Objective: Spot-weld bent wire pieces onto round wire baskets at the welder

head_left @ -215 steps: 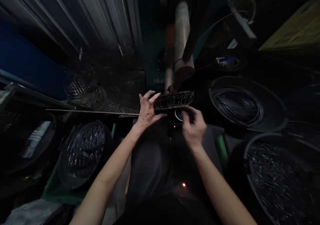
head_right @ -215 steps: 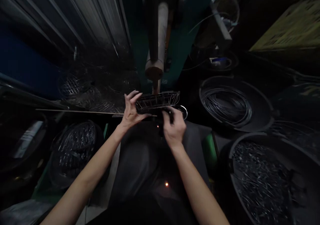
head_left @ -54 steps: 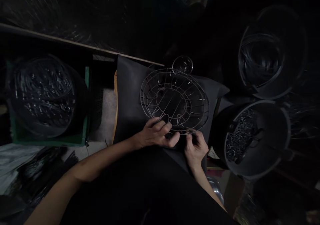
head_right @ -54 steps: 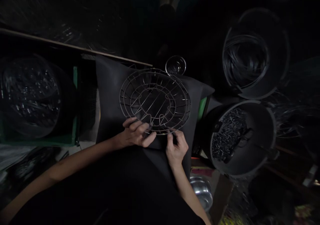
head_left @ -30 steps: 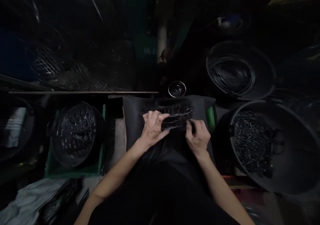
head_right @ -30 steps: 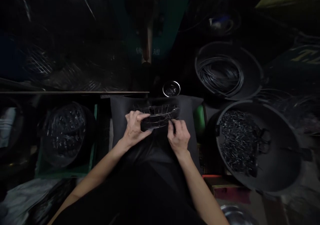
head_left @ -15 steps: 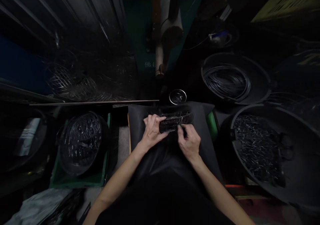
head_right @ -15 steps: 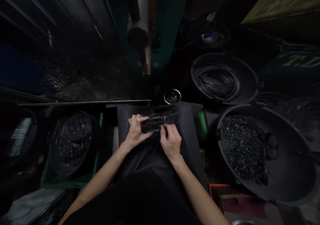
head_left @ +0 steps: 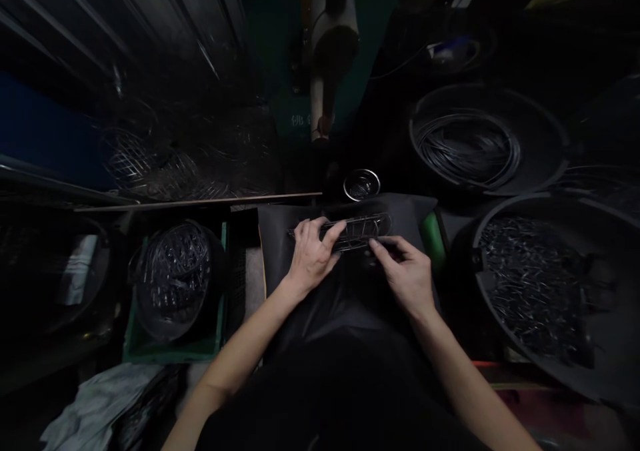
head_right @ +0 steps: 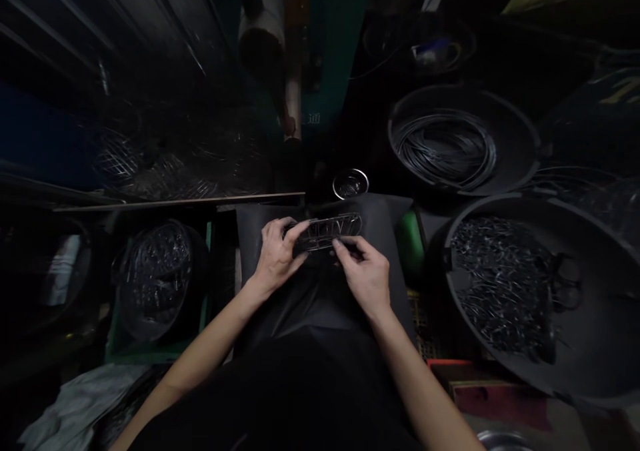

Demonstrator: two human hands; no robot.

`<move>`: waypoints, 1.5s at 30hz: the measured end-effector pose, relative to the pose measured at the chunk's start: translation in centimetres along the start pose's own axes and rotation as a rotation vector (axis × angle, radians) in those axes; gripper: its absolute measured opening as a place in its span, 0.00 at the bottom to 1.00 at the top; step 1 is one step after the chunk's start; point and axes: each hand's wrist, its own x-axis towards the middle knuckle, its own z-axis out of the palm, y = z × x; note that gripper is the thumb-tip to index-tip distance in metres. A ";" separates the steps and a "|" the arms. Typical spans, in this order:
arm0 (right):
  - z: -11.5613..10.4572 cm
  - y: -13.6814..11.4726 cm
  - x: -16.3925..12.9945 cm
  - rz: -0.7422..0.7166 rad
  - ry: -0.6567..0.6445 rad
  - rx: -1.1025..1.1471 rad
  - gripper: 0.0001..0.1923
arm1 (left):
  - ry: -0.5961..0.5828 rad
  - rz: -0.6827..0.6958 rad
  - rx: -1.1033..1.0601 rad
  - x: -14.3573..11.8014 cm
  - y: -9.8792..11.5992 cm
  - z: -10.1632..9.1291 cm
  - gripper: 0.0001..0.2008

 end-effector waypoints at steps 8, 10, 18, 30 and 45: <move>0.7 -0.6 1.4 0.041 -0.088 0.062 0.18 | 0.033 -0.079 -0.105 0.8 -0.6 -0.7 0.32; 1.1 -1.1 1.9 0.007 -0.069 0.050 0.17 | 0.067 -0.083 -0.125 1.3 -0.9 -1.3 0.30; 3.0 -3.0 4.2 -0.116 -0.044 -0.037 0.17 | 0.168 -0.057 -0.089 3.5 -2.5 -2.6 0.29; 6.1 -3.5 6.1 -0.600 0.122 -0.311 0.11 | 0.256 -0.047 -0.092 5.0 -5.1 -2.5 0.30; 7.4 -4.9 9.0 -0.813 0.136 -0.414 0.08 | 0.385 0.021 -0.121 6.8 -7.7 -1.2 0.29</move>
